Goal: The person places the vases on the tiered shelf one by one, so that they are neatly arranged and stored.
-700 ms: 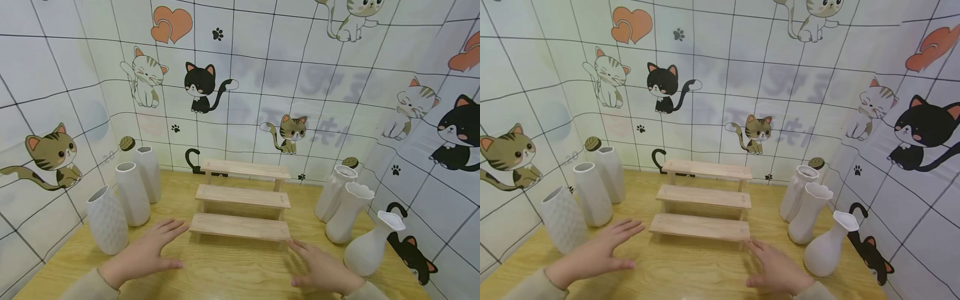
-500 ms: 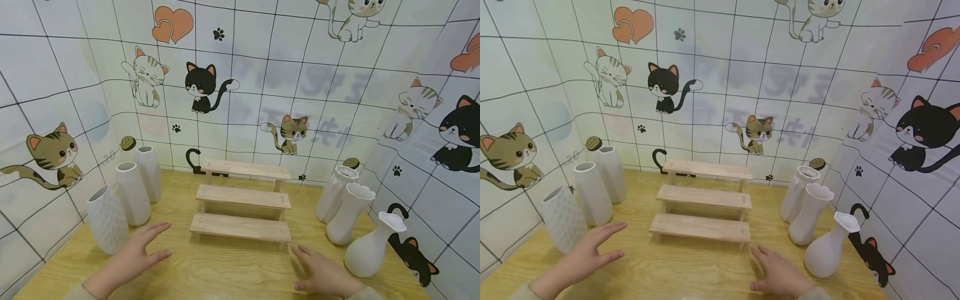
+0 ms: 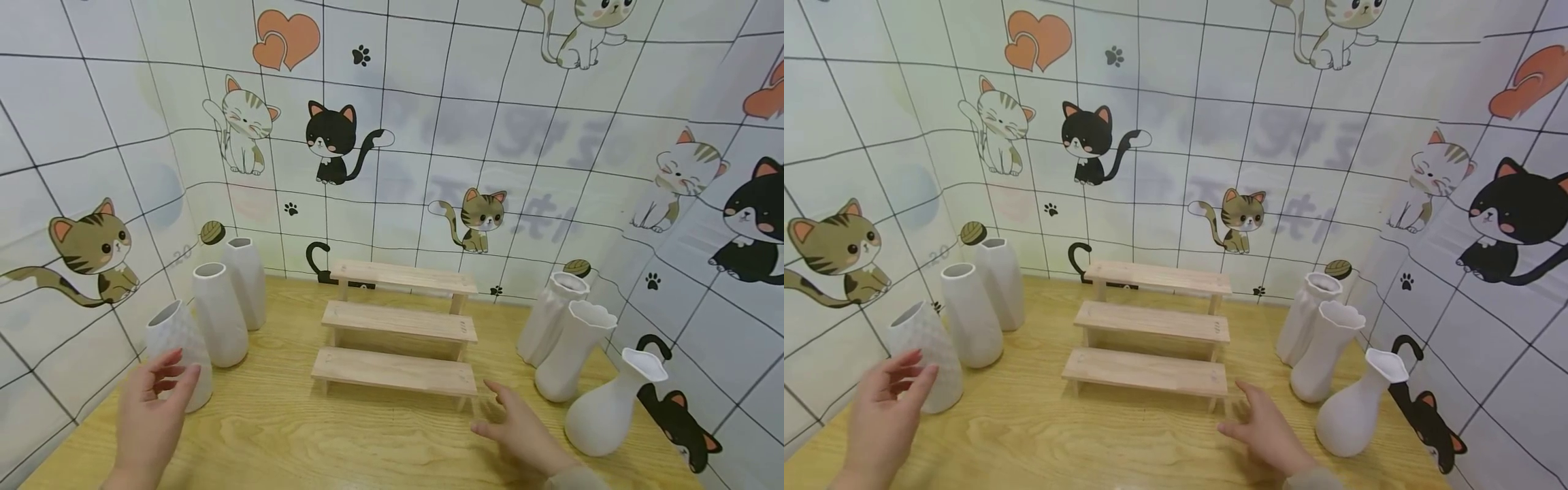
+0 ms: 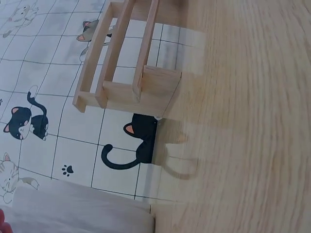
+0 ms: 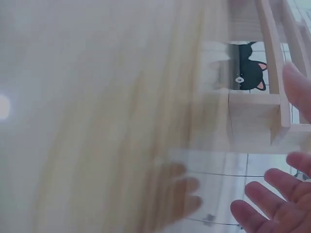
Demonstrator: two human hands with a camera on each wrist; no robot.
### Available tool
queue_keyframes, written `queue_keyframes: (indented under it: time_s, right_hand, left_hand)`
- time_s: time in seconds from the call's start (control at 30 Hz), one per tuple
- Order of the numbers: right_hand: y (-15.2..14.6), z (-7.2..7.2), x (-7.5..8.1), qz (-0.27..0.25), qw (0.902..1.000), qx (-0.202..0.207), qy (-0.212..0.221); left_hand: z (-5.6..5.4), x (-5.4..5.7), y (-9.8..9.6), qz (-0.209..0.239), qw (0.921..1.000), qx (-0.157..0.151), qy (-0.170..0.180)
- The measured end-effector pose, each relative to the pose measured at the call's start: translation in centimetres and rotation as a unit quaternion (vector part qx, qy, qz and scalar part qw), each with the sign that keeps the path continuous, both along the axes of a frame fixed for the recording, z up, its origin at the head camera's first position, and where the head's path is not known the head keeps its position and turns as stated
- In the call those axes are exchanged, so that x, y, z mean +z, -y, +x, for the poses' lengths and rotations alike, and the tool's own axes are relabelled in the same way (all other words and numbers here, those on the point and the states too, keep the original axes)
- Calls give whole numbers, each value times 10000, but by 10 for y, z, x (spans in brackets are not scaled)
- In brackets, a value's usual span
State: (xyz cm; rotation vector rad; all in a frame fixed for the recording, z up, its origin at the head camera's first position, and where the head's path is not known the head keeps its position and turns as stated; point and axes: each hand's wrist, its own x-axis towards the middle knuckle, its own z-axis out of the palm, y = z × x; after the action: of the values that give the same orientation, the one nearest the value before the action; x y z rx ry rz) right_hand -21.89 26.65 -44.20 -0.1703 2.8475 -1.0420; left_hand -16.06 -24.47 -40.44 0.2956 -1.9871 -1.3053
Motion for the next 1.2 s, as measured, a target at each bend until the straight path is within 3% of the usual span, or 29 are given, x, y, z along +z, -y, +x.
queue_keyframes:
  time_s: [0.13, 0.27, 0.4, 0.5, 0.67, 0.73, 0.87, 1.03, 1.2]
  right_hand:
    - [7, -12, -4, -649, 9971, -370, 152]
    - [13, -21, -8, -1412, 9887, -407, 293]
    - [17, -28, -13, -1946, 9796, -399, 318]
    - [18, -31, -15, -2122, 9757, -435, 317]
    - [20, -33, -17, -2211, 9734, -469, 360]
    - [20, -34, -17, -2242, 9725, -496, 380]
    - [22, -35, -18, -2257, 9721, -517, 369]
    - [24, -38, -21, -2447, 9677, -526, 305]
    - [22, -39, -22, -2678, 9615, -519, 335]
  left_hand:
    - [-2, 0, 4, 350, 9981, 457, -225]
    - [-3, -4, 8, 639, 9934, 928, -230]
    - [-5, -8, 12, 830, 9903, 1108, -90]
    - [-8, -9, 14, 1081, 9891, 986, 161]
    - [-16, -6, 23, 1571, 9807, 454, 1069]
    - [-22, -8, 26, 1553, 9799, 200, 1239]
    - [-33, -13, 28, 1476, 9820, -69, 1173]
    - [-38, -20, 34, 1455, 9821, -151, 1183]
    - [-37, -24, 42, 740, 9841, -381, 1571]
